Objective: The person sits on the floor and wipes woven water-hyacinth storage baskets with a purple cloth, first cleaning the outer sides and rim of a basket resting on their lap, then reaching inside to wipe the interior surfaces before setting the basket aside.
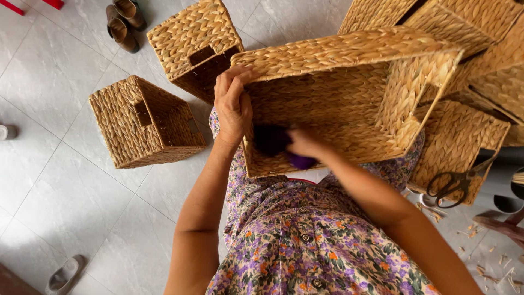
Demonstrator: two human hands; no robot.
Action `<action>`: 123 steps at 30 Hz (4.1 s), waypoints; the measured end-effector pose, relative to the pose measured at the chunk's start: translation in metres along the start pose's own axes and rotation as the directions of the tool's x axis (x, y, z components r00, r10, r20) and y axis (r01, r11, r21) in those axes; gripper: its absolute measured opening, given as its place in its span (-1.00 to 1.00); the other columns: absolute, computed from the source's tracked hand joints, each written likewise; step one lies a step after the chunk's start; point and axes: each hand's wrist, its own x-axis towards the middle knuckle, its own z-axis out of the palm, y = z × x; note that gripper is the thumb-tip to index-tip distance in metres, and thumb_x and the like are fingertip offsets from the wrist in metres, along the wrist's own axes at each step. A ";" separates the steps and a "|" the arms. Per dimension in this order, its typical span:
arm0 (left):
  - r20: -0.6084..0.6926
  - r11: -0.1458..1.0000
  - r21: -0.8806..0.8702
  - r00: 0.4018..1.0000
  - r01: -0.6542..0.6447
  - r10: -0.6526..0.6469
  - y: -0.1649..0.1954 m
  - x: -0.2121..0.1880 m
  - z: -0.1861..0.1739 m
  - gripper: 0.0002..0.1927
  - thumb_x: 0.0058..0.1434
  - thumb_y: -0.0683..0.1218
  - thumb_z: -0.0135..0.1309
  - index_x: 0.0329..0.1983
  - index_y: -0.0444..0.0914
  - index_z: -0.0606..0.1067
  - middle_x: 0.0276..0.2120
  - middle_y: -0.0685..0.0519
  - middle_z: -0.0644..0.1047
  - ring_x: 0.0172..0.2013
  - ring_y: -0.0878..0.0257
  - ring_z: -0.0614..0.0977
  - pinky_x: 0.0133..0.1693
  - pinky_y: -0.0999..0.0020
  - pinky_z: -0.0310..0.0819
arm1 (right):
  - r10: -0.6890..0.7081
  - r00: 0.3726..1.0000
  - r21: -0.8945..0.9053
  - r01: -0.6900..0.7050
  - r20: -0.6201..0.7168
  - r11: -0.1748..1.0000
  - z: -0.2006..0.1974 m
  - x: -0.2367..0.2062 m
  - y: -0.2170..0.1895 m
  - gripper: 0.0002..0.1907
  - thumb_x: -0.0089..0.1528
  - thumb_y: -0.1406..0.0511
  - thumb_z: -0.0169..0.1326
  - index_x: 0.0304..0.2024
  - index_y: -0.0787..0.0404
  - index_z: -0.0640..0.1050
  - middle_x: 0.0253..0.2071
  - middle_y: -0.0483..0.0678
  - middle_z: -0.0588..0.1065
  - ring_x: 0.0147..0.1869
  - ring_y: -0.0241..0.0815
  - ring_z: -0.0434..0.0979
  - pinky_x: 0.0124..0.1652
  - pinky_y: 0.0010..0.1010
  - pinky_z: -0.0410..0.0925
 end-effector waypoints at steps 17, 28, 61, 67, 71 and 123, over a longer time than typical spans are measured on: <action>-0.003 0.999 -0.025 1.000 0.021 -0.021 -0.004 -0.001 0.003 -0.43 0.00 -0.51 -0.13 0.00 -0.24 0.57 0.05 -0.04 0.55 0.10 0.00 0.55 0.18 0.16 0.43 | 0.171 0.985 0.185 -0.165 -0.019 0.969 -0.019 -0.021 0.033 -0.68 0.15 0.27 0.13 -0.07 0.28 0.58 -0.32 0.17 0.61 -0.27 0.08 0.65 -0.21 -0.13 0.47; -0.008 0.999 -0.038 1.000 0.017 -0.017 -0.007 -0.003 0.005 -0.47 0.03 -0.51 -0.13 0.01 -0.27 0.53 0.06 -0.06 0.54 0.10 -0.03 0.55 0.19 0.15 0.44 | 0.182 0.983 -0.020 -0.182 -0.011 0.983 -0.044 -0.035 0.071 -0.50 0.15 0.26 0.10 0.17 0.16 0.51 0.04 0.21 0.50 -0.06 0.09 0.59 -0.13 -0.13 0.48; 0.133 0.758 -0.598 0.965 0.261 -0.227 -0.032 -0.031 0.024 -0.12 -0.06 -0.55 -0.36 0.40 -0.24 0.23 0.55 -0.13 0.09 0.60 0.02 0.00 0.60 0.14 -0.21 | 0.307 0.876 0.259 -0.220 -0.371 0.940 -0.091 -0.074 0.150 -0.52 0.15 0.25 0.30 0.11 0.25 0.58 -0.08 0.14 0.60 -0.07 0.01 0.62 0.03 -0.19 0.45; 0.131 0.797 -0.522 0.952 0.303 -0.275 -0.028 -0.032 0.019 -0.08 0.01 -0.53 -0.34 0.52 -0.24 0.19 0.51 -0.12 0.24 0.58 0.07 0.16 0.60 0.19 -0.10 | 0.256 0.692 0.682 0.454 -0.675 0.573 -0.086 -0.017 0.028 -0.28 0.14 0.42 0.27 0.32 0.25 0.29 0.20 0.14 0.47 0.23 -0.04 0.54 0.20 -0.20 0.49; 0.108 0.820 -0.490 0.954 0.297 -0.281 -0.024 -0.033 0.022 -0.21 0.15 -0.53 -0.28 0.47 -0.28 0.25 0.48 -0.13 0.29 0.55 0.08 0.20 0.56 0.21 -0.06 | -0.444 0.551 -0.276 0.363 -0.707 0.890 -0.046 0.034 -0.058 -0.39 0.08 0.16 0.33 0.17 0.05 0.50 0.36 0.38 0.17 0.40 0.49 0.09 0.30 0.12 0.05; 0.084 0.784 -0.564 0.963 0.258 -0.256 -0.031 -0.032 0.037 -0.21 0.20 -0.54 -0.32 0.52 -0.30 0.25 0.50 -0.03 0.30 0.54 0.19 0.24 0.55 0.28 0.02 | 0.127 0.813 -0.014 -0.164 -0.568 0.986 -0.036 0.015 0.015 -0.48 0.20 0.31 0.21 0.21 0.09 0.40 0.18 0.36 0.23 0.19 0.39 0.35 0.06 0.06 0.38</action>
